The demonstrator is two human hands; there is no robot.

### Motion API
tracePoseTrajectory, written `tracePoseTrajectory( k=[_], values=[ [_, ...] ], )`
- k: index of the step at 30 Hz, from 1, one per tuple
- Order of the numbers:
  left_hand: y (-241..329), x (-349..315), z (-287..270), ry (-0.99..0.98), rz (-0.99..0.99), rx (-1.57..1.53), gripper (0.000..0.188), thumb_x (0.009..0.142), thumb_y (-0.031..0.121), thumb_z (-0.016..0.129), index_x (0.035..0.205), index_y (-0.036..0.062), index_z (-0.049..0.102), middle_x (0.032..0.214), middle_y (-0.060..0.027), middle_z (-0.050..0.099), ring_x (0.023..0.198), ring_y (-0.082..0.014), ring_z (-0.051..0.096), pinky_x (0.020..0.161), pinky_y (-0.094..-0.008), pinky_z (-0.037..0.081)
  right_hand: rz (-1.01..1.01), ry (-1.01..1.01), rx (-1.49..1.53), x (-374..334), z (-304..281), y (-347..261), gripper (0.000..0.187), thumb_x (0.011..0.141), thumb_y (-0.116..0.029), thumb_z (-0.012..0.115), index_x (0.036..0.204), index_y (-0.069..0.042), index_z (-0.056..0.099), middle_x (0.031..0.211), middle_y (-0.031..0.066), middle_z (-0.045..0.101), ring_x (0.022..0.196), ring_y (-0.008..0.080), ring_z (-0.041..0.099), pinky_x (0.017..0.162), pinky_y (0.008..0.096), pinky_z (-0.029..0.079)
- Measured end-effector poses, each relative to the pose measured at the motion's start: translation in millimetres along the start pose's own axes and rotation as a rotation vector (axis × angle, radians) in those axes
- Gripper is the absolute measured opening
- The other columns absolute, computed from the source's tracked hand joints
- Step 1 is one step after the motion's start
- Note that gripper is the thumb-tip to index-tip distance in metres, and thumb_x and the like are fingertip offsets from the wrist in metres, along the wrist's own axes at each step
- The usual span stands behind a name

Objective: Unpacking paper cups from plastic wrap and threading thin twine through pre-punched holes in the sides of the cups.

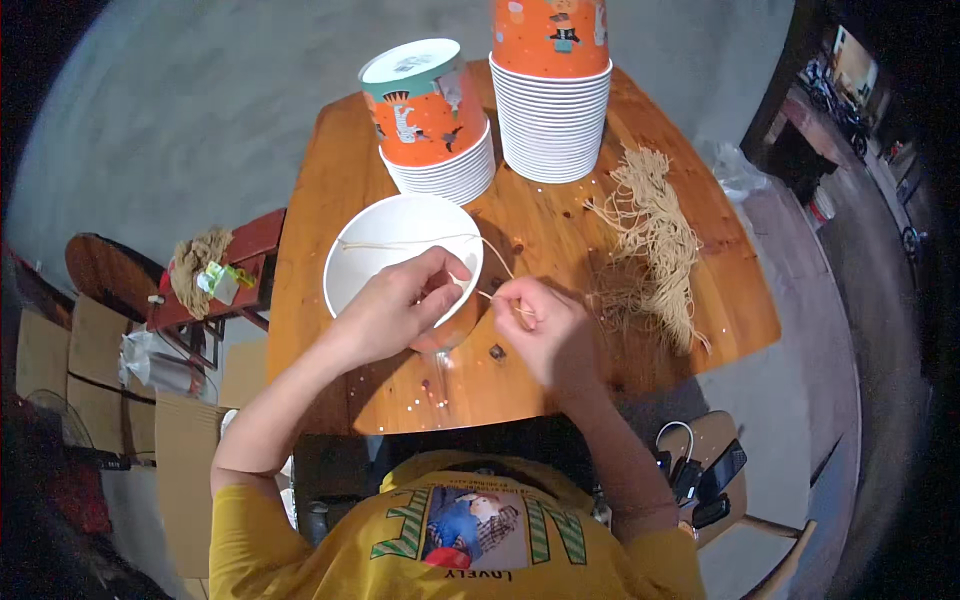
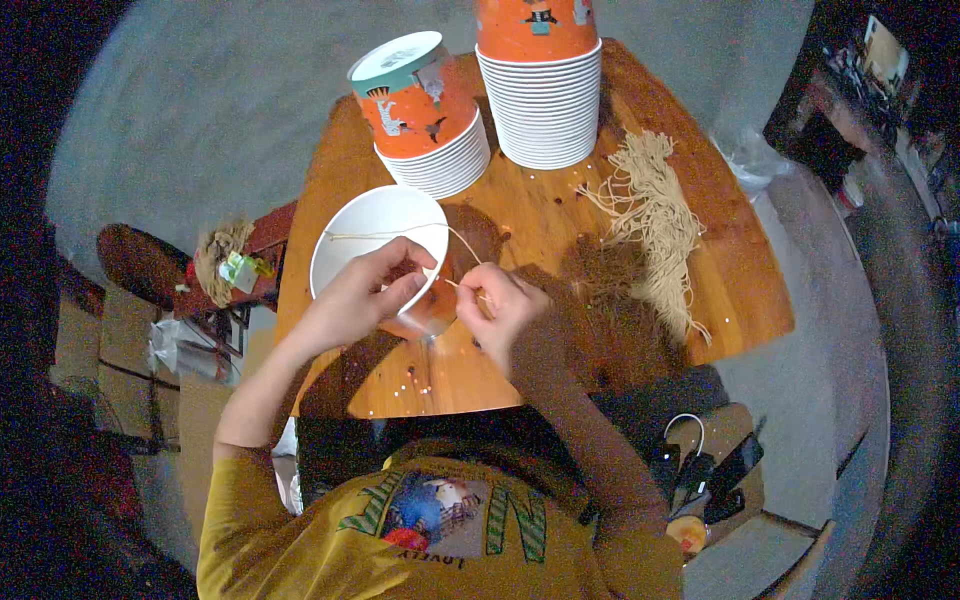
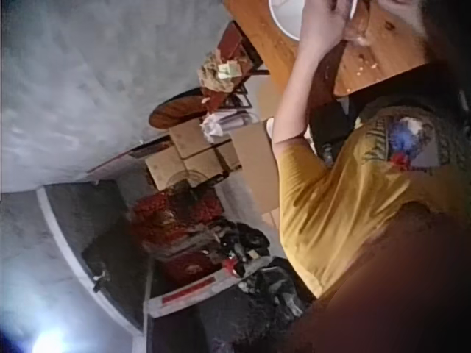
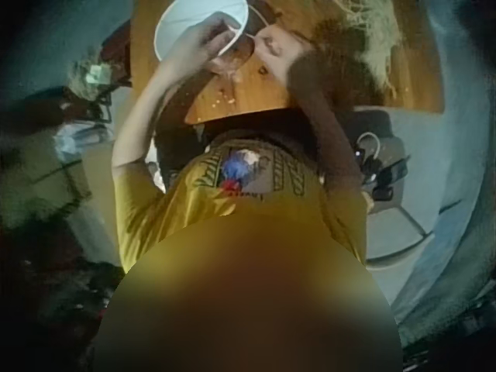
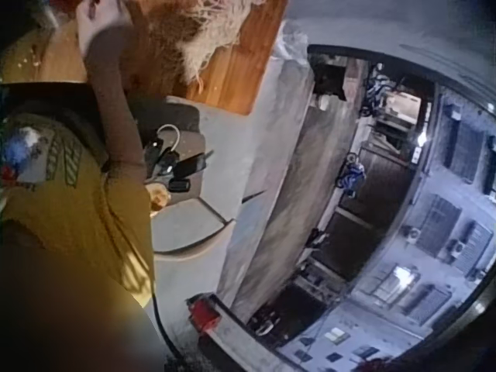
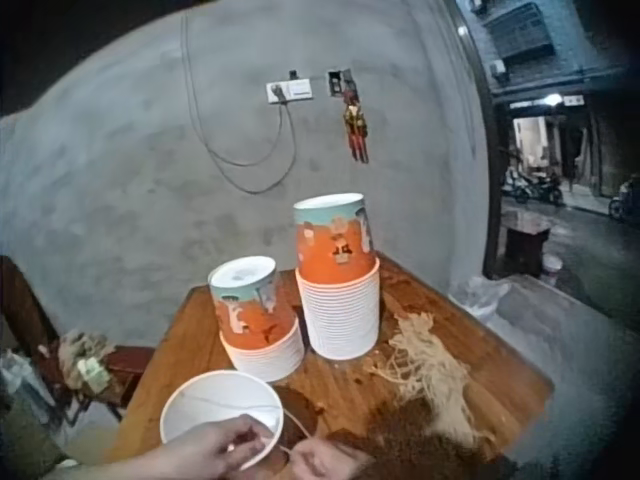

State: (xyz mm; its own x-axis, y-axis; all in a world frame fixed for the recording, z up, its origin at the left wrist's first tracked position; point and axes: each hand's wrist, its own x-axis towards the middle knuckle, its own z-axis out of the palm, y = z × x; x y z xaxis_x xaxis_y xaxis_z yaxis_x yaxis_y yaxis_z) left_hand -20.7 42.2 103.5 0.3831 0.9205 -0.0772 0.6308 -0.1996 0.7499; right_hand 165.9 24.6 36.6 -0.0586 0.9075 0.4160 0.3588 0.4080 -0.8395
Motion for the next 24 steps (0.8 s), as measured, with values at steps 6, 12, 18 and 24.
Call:
tracePoseTrajectory(
  k=[6,12,18,24],
  values=[
    [-9.3,3.3,2.8,0.019,0.092,0.057,0.016,0.092,0.013,0.052,0.105,0.0028,0.053,0.075,-0.0067,0.058,0.067,-0.0132,0.057,0.06,-0.0299,0.048,-0.018,0.025,0.016,-2.2,1.4,0.6,0.011,0.077,-0.012,0.066,0.083,-0.009,0.057,0.073,0.0112,0.061,0.064,0.0296,0.061,0.057,0.0385,0.048],
    [-4.5,2.5,1.9,0.013,0.061,0.049,0.017,0.092,0.013,0.052,0.105,0.003,0.053,0.076,-0.0073,0.059,0.068,-0.0149,0.058,0.064,-0.0311,0.048,-0.05,0.034,0.023,-1.7,1.1,-0.6,0.011,0.077,-0.011,0.066,0.082,-0.009,0.057,0.071,0.01,0.061,0.063,0.028,0.061,0.055,0.0378,0.048],
    [-6.6,2.8,2.0,0.01,0.059,0.02,0.018,0.093,0.013,0.051,0.107,0.0036,0.053,0.075,-0.007,0.058,0.068,-0.0142,0.057,0.065,-0.0308,0.048,-0.03,0.039,0.033,0.9,8.4,-2.2,0.011,0.076,-0.011,0.067,0.081,-0.009,0.057,0.07,0.0091,0.061,0.062,0.0265,0.062,0.055,0.0372,0.048],
    [-7.3,1.3,0.9,0.002,0.058,0.007,0.019,0.093,0.012,0.05,0.11,0.0038,0.053,0.074,-0.0049,0.055,0.068,-0.0111,0.053,0.065,-0.0285,0.047,-0.079,0.033,-0.021,-2.7,9.4,0.6,0.01,0.076,-0.011,0.066,0.082,-0.009,0.058,0.07,0.0094,0.062,0.061,0.0255,0.062,0.055,0.0364,0.049]
  ],
)
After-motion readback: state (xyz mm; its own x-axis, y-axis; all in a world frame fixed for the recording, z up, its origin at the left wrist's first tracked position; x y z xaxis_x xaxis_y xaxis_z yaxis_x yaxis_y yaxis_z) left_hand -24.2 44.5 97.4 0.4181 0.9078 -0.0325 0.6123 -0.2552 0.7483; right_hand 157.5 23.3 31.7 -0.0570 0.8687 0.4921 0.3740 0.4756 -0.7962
